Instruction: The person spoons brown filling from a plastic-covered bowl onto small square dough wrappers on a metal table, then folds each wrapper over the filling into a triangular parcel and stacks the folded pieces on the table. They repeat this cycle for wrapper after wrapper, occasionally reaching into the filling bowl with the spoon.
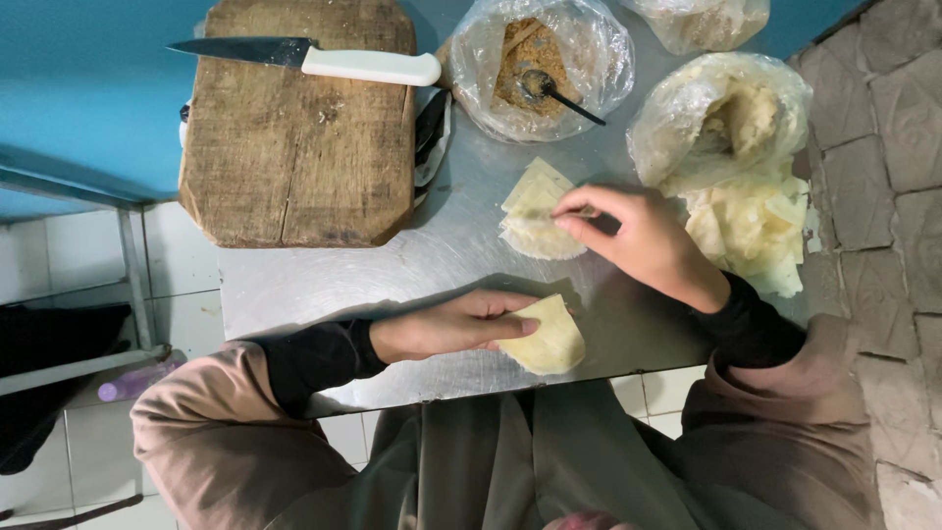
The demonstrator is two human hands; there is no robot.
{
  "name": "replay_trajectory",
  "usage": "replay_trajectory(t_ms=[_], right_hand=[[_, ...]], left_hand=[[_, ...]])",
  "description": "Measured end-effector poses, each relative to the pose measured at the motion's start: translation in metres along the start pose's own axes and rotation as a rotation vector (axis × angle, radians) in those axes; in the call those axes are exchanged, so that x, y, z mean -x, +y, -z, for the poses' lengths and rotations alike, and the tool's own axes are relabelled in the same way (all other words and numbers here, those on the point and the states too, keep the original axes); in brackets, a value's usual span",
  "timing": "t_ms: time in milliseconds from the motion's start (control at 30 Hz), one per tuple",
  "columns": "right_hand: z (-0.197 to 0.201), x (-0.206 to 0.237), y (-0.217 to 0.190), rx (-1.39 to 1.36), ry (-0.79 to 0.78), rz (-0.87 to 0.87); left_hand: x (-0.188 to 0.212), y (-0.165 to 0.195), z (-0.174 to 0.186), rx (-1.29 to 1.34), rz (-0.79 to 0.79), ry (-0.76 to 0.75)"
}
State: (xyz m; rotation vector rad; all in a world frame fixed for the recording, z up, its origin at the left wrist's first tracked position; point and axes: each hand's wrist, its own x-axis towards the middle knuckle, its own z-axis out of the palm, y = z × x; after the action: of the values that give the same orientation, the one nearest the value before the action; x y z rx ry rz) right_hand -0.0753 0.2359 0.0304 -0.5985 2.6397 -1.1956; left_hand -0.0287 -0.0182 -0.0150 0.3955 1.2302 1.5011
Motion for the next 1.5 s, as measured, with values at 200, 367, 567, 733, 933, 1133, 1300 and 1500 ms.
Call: replay_trajectory(t_ms=[200, 367, 567, 733, 933, 1133, 1300, 1500], right_hand=[[0.002, -0.004, -0.009, 0.144, -0.114, 0.293], [0.003, -0.003, -0.011, 0.208, -0.191, 0.332], [0.007, -0.004, -0.007, 0.258, -0.119, 0.367], [-0.009, -0.004, -0.002, 0.419, 0.194, 0.257], [-0.018, -0.01, 0.006, 0.417, 0.195, 0.316], [-0.024, -0.014, 0.012, 0.358, 0.231, 0.272], [-0.02, -0.013, 0.013, 0.297, 0.218, 0.294], [0.006, -0.01, 0.016, 0.413, -0.093, 0.665]], left_hand=[[0.006, 0.005, 0.004, -0.012, 0.0, -0.015], [0.004, 0.004, 0.006, -0.01, -0.001, -0.003], [0.004, 0.0, 0.009, -0.01, 0.008, -0.005], [0.002, 0.001, 0.008, -0.005, -0.017, -0.026], [0.002, 0.005, 0.006, 0.001, 0.027, 0.003], [0.003, 0.007, 0.008, 0.007, 0.045, -0.01], [0.002, 0.007, 0.006, 0.02, 0.072, 0.009], [-0.001, 0.004, 0.005, 0.018, 0.06, -0.002]])
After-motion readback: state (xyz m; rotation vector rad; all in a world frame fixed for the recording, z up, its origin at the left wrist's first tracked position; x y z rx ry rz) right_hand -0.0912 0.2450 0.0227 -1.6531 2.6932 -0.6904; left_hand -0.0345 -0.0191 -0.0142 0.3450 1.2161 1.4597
